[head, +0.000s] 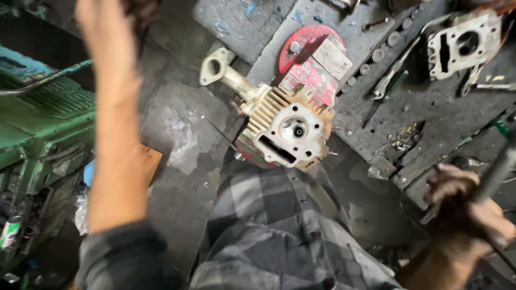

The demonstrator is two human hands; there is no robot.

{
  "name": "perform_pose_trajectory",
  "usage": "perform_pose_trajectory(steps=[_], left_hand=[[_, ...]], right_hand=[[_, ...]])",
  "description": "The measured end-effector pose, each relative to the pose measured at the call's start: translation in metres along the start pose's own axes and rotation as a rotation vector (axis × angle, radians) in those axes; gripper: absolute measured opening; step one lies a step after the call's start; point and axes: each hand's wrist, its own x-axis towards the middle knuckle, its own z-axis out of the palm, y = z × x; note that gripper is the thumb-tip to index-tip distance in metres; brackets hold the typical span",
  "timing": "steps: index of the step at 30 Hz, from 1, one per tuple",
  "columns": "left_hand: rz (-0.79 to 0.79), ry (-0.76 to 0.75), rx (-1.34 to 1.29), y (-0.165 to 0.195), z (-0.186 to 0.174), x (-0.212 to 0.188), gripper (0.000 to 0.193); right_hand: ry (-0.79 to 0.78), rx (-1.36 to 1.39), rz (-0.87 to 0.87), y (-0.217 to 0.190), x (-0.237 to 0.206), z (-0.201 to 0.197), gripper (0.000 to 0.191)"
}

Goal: The person works on a small engine cylinder clamped in a bench vise, using a socket wrench to tighten a fastener on the cylinder head. They then handle the cylinder, fit a piston into the bore by hand, and press it into place while steadying the part on the workbench.

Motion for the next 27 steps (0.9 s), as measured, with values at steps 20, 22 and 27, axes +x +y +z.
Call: perform_pose_trajectory(steps=[20,22,27], left_hand=[[-0.992,-0.414,0.949,-0.166,-0.122,-0.325,0.038],[-0.879,-0.316,0.952,-0.155,-0.12,-0.294,0.037],[-0.769,-0.277,1.1,-0.122,-0.122,-0.235,0.036]], right_hand=[[0.524,0.124,0.396,0.151,-0.036,0.053,0.046],[0.372,0.195,0.349,0.143,-0.032,0.053,0.041],[-0.146,0.043,-0.021,0.081,-0.01,0.054,0.03]])
